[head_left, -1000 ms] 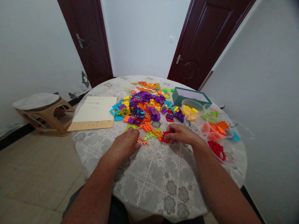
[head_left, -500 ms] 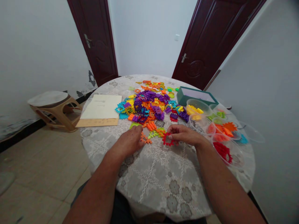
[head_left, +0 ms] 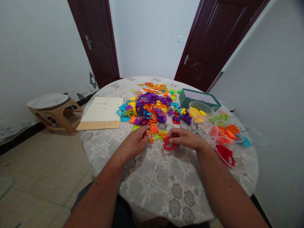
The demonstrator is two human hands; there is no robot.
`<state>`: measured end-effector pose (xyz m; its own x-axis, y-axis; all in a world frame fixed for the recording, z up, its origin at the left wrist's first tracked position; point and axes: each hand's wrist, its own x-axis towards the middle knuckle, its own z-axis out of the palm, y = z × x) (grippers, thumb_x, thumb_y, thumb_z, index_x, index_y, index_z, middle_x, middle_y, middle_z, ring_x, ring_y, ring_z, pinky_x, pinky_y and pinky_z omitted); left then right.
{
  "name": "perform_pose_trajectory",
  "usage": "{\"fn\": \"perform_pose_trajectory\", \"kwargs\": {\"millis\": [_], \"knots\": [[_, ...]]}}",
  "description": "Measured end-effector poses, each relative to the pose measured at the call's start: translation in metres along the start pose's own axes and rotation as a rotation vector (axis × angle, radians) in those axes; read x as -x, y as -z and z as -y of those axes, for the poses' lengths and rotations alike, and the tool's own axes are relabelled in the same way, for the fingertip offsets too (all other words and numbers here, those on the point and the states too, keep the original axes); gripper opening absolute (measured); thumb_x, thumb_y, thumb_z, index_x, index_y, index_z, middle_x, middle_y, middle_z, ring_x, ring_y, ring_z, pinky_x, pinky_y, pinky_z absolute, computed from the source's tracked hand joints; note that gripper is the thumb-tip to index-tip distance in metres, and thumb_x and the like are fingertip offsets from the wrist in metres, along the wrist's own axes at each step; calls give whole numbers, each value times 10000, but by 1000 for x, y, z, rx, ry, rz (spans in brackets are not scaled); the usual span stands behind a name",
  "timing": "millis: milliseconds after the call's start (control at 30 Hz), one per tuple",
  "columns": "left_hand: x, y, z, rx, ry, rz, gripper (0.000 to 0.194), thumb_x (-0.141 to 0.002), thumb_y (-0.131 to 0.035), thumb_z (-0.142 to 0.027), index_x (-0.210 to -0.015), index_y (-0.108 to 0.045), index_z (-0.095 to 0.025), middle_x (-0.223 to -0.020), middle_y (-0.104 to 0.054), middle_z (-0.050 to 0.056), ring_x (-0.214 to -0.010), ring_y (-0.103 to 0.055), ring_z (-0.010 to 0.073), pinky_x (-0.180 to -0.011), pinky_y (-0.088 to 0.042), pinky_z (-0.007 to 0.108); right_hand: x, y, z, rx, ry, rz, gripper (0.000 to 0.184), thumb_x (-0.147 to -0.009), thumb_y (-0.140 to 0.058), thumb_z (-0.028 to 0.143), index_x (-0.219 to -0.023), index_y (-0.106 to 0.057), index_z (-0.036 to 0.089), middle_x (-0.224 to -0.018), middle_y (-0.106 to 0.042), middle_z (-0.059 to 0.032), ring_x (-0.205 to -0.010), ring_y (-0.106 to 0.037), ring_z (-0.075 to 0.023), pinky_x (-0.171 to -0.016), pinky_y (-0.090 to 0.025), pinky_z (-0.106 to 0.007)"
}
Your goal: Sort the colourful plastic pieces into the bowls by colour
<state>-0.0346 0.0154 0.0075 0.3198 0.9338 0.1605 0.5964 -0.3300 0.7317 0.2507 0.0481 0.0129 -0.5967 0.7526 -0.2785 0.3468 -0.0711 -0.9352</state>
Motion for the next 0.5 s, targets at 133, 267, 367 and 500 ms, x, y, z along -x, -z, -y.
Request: {"fn": "perform_pose_trajectory", "kwargs": {"millis": [133,267,367,500], "knots": [[-3,-2,-4,74,54,32,322,-921,-511,-287,-1126,-744,-198,-1023,-771,56,-924,-703,217,-838,-546,326,-5,-5,-1,-18,54,-30,331,-856,-782,457,-992,-625,199,-779,-647,32,-610,-587,-104,-566,-475,-236],[-3,-4,-5,83,92,8,333,-944,-503,-306,-1147,-740,-188,-975,-764,55,-843,-699,199,-780,-541,303,-7,-8,-2,3,66,4,303,-873,-768,439,-998,-635,196,-795,-664,19,-621,-598,-112,-576,-483,-244],[-1,-5,-4,-13,104,-36,383,-944,-520,-275,-1270,-696,-176,-1004,-769,80,-889,-706,207,-843,-529,319,-6,-7,-2,13,35,7,298,-871,-767,439,-986,-633,199,-792,-661,20,-622,-601,-116,-566,-487,-246],[-1,-7,-2,-66,136,-37,352,-927,-562,-281,-1229,-714,-183,-1039,-778,94,-924,-718,220,-856,-528,323,-4,-4,-4,32,-4,4,298,-868,-767,439,-972,-620,201,-767,-643,29,-604,-595,-114,-552,-493,-245]]}}
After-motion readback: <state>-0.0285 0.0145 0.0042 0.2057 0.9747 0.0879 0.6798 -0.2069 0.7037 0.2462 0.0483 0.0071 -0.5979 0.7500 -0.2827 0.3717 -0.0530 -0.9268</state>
